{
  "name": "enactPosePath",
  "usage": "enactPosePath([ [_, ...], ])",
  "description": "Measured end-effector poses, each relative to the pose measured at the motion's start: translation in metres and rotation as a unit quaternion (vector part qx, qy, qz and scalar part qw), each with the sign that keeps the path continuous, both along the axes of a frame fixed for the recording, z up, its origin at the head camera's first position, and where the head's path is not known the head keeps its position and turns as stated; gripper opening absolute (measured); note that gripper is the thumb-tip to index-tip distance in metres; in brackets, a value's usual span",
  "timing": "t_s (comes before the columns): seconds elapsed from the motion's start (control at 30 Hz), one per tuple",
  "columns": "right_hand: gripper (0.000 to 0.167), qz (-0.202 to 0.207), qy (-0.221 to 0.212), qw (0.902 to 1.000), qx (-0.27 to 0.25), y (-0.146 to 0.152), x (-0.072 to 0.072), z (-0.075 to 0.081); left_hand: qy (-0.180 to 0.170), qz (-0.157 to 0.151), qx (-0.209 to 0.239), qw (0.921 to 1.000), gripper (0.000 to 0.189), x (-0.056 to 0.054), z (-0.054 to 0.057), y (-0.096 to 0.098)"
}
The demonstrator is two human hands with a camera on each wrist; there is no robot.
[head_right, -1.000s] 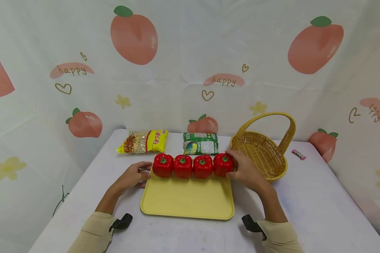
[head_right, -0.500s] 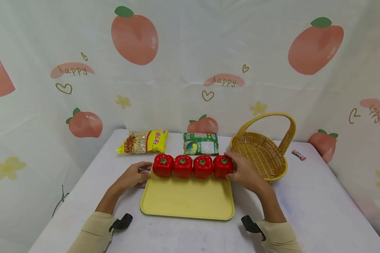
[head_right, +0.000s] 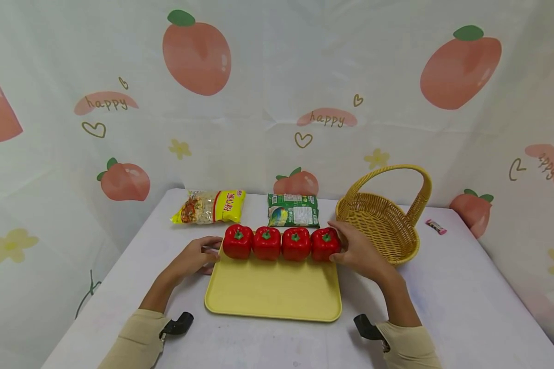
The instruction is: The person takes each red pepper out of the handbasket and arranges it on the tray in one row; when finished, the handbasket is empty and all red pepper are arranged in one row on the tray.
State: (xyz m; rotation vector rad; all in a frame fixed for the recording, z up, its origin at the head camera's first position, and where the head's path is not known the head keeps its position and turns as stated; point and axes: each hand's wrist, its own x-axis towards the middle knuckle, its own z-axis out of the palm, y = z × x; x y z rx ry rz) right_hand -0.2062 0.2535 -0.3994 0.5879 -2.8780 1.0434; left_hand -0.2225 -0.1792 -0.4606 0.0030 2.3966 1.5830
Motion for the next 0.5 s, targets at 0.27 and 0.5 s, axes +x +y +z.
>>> enactPosePath([
  [0.27, 0.076, 0.007, -0.004, 0.9999, -0.011, 0.002, 0.003, 0.006, 0.000, 0.001, 0.002, 1.0000, 0.060, 0.000, 0.001, 0.000],
  [0.5, 0.068, -0.001, 0.002, 0.9988, -0.050, 0.019, 0.012, 0.012, 0.007, -0.008, -0.015, 0.9998, 0.058, 0.003, 0.006, 0.003],
])
